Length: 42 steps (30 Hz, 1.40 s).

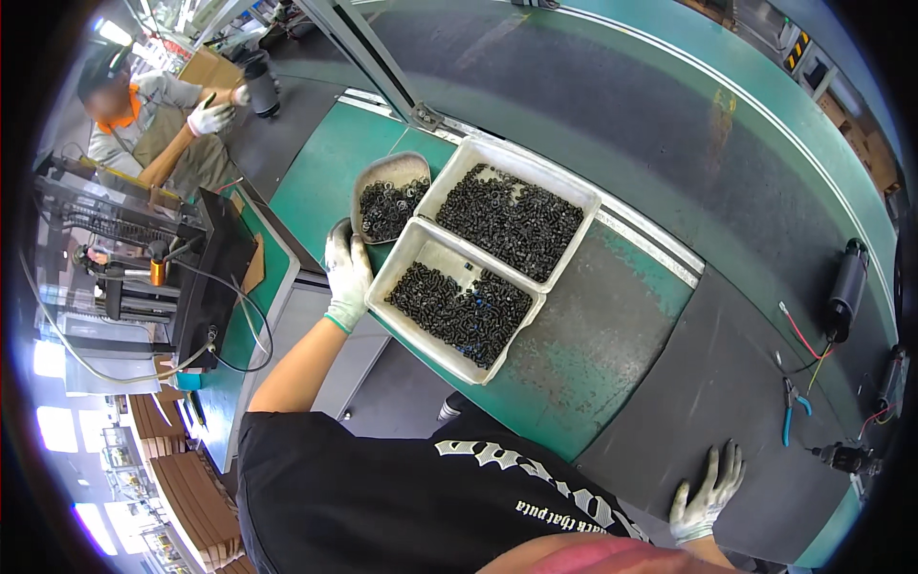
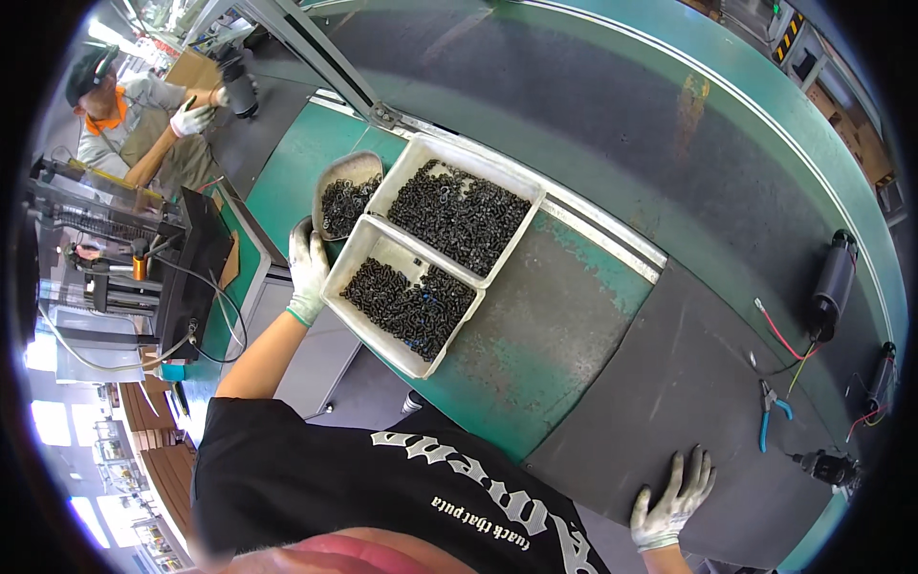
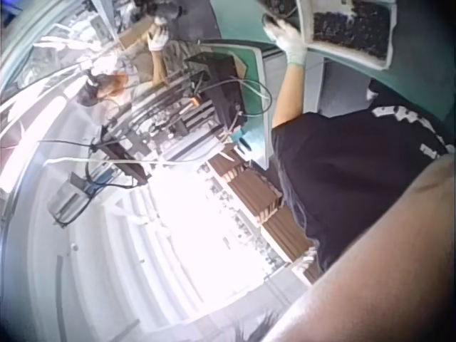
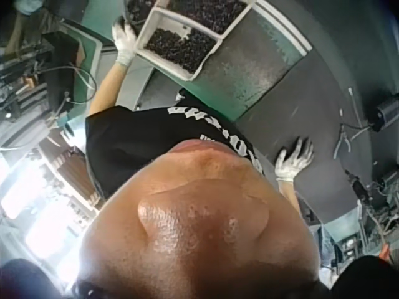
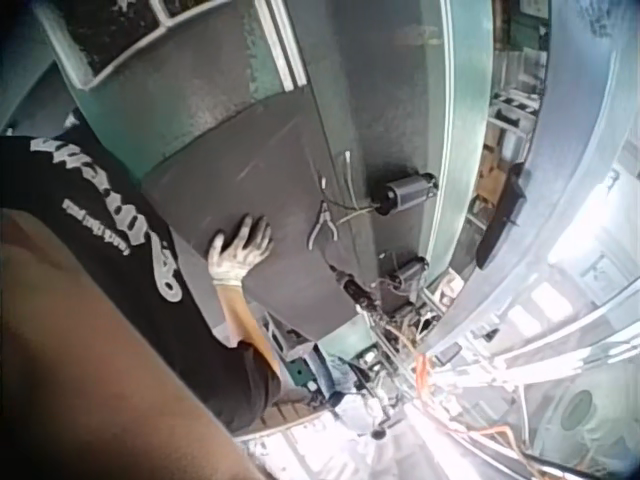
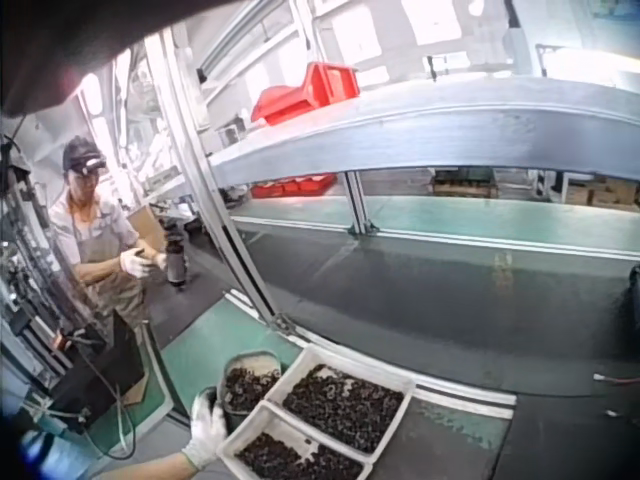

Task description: Assembling electronic motors by attaching cooling fans and securing parts with an electric screwdriver and pliers.

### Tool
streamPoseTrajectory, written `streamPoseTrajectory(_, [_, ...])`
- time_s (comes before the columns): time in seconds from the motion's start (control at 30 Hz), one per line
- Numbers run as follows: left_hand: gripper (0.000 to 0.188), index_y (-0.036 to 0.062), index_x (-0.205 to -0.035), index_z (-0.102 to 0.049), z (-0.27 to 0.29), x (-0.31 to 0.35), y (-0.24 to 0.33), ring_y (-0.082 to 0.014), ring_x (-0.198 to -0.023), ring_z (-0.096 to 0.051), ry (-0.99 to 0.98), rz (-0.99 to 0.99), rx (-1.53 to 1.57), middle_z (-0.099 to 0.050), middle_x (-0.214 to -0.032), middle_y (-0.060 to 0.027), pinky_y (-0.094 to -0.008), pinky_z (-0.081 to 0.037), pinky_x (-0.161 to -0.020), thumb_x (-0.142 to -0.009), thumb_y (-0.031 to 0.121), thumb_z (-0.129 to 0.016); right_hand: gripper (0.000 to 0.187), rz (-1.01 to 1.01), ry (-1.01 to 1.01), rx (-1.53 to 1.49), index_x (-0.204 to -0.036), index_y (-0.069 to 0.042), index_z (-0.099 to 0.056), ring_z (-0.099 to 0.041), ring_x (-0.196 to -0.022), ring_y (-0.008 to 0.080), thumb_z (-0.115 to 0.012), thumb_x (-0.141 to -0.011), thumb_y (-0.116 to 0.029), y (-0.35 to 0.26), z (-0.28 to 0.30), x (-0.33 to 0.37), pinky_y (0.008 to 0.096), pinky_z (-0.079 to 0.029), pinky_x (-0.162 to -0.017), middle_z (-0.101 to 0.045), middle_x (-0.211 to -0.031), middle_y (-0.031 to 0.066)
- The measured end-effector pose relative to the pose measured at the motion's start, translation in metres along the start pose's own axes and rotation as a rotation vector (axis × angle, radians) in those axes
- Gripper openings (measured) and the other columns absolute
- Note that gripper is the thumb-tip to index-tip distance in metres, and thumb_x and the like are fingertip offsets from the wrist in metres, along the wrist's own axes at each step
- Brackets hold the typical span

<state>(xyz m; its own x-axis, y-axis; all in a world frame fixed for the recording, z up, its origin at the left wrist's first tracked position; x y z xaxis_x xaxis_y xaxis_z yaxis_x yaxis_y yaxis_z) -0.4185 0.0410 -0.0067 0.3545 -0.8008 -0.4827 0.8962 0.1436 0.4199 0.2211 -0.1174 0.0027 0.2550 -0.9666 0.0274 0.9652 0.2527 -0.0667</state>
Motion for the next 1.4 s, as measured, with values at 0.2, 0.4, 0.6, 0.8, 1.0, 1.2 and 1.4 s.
streamPoseTrajectory(0.2, [0.031, 0.0003, -0.118, -0.052, -0.004, -0.004, 0.000, -0.0380, -0.108, -0.052, -0.024, 0.013, -0.082, -0.055, -0.115, -0.0208, -0.0449, -0.042, -0.094, -0.094, 0.019, -0.049, 0.066, 0.015, 0.006, 0.010, -0.141, 0.002, -0.035, -0.030, -0.133, 0.0501, -0.041, -0.090, -0.039, 0.000, 0.000, -0.008, 0.0646, -0.019, -0.108, -0.032, -0.144, 0.0322])
streamPoseTrajectory(0.4, [0.033, 0.0011, -0.118, -0.052, -0.001, -0.005, -0.001, -0.0391, -0.108, -0.052, -0.015, -0.001, -0.125, -0.055, -0.115, -0.0214, -0.0468, -0.041, -0.095, -0.095, 0.025, -0.048, 0.066, 0.043, 0.002, 0.004, -0.142, 0.003, -0.032, -0.027, -0.136, 0.0486, -0.042, -0.089, -0.035, -0.002, -0.003, -0.005, 0.0631, -0.017, -0.110, -0.029, -0.147, 0.0314])
streamPoseTrajectory(0.6, [0.035, 0.0020, -0.118, -0.050, -0.003, -0.004, 0.008, -0.0400, -0.109, -0.051, -0.033, 0.063, -0.109, -0.054, -0.115, -0.0221, -0.0479, -0.040, -0.095, -0.097, 0.029, -0.047, 0.066, 0.020, 0.007, 0.000, -0.141, 0.003, -0.033, -0.026, -0.135, 0.0491, -0.043, -0.087, -0.034, -0.002, -0.001, 0.001, 0.0647, -0.016, -0.109, -0.029, -0.146, 0.0320])
streamPoseTrajectory(0.8, [0.035, 0.0012, -0.117, -0.052, 0.006, 0.002, 0.000, -0.0404, -0.103, -0.052, -0.054, 0.100, -0.194, -0.056, -0.108, -0.0233, -0.0485, -0.042, -0.091, -0.095, 0.027, -0.046, 0.063, 0.024, 0.020, -0.019, -0.138, 0.003, -0.036, -0.026, -0.135, 0.0487, -0.043, -0.089, -0.035, -0.014, 0.017, -0.006, 0.0641, -0.018, -0.109, -0.031, -0.145, 0.0310])
streamPoseTrajectory(1.0, [0.045, -0.0025, -0.115, -0.055, 0.018, -0.009, 0.014, -0.0410, -0.106, -0.053, -0.257, 0.233, -0.042, -0.057, -0.114, -0.0255, -0.0480, -0.041, -0.094, -0.092, 0.036, -0.048, 0.063, 0.040, 0.156, 0.111, -0.142, 0.001, -0.035, -0.030, -0.135, 0.0460, -0.042, -0.092, -0.037, -0.025, 0.017, 0.010, 0.0615, -0.022, -0.110, -0.031, -0.148, 0.0271])
streamPoseTrajectory(1.2, [0.076, -0.0027, -0.149, -0.019, 0.044, 0.059, 0.006, -0.0409, -0.141, -0.026, -0.564, 0.496, 0.198, -0.025, -0.153, -0.0264, -0.0452, -0.023, -0.116, -0.096, 0.049, -0.036, 0.058, 0.278, -0.277, 0.464, -0.132, -0.017, -0.053, -0.042, -0.132, 0.0390, -0.068, -0.085, -0.048, -0.045, -0.062, -0.015, 0.0443, -0.026, -0.116, -0.032, -0.154, 0.0118])
streamPoseTrajectory(1.4, [0.063, -0.0007, -0.128, -0.054, 0.143, 0.261, -0.072, -0.0404, -0.124, -0.049, -0.822, 0.547, 0.371, -0.052, -0.131, -0.0287, -0.0464, -0.039, -0.104, -0.093, 0.050, -0.044, 0.117, -0.830, -0.718, -0.160, -0.152, -0.032, 0.014, -0.018, -0.143, 0.0465, -0.063, -0.072, -0.071, -0.113, -0.031, -0.043, 0.0576, -0.028, -0.112, 0.010, -0.157, 0.0264])
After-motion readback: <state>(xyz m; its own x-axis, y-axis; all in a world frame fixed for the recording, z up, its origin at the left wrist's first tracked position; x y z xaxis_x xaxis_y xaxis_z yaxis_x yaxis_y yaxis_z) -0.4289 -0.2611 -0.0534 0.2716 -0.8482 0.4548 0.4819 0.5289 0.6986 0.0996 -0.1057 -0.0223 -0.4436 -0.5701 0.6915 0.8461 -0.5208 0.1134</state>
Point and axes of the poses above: each hand's wrist, its own x-axis away from the middle knuckle, its own z-axis out of the back of the hand, y = z × x, the point moved 7 cm from there along -x, towards the middle knuckle
